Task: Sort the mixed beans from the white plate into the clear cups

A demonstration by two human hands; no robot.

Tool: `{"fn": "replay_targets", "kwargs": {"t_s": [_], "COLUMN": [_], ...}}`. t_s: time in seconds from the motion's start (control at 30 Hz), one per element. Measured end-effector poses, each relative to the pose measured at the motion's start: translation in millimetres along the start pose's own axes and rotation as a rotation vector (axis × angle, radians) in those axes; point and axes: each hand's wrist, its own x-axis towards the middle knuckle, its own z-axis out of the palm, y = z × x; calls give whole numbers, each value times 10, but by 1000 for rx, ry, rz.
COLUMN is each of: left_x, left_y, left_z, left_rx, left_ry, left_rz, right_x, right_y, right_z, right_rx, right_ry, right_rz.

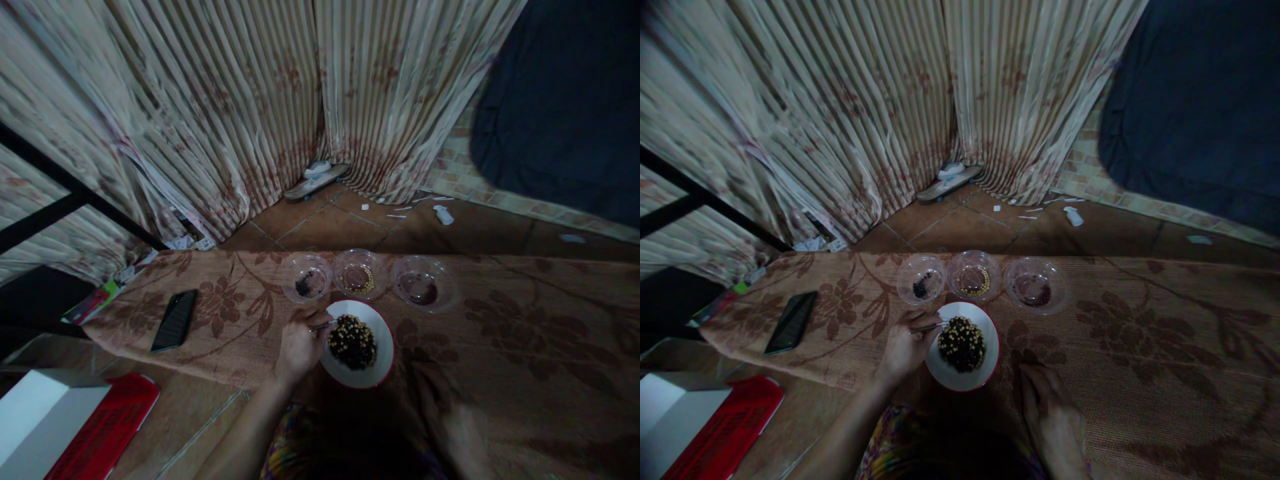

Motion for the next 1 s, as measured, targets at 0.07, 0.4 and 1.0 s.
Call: {"fn": "replay_targets", "kwargs": {"t_s": [0.07,0.4,1.0], "left_x": [8,1,5], "left_y": [6,-14,76], "left_z": [-4,24,-113], "left_rx": [-4,31,-134], "left_ry": [0,10,163], "left_rz": [11,34,-31], "right_x": [0,-13,17], "right_y": [-8,6,-29], "right_z": [-6,-14,-10], "right_rx": [-9,15,7], "right_ry": [10,-31,0], "right_rz": [-14,15,0]}}
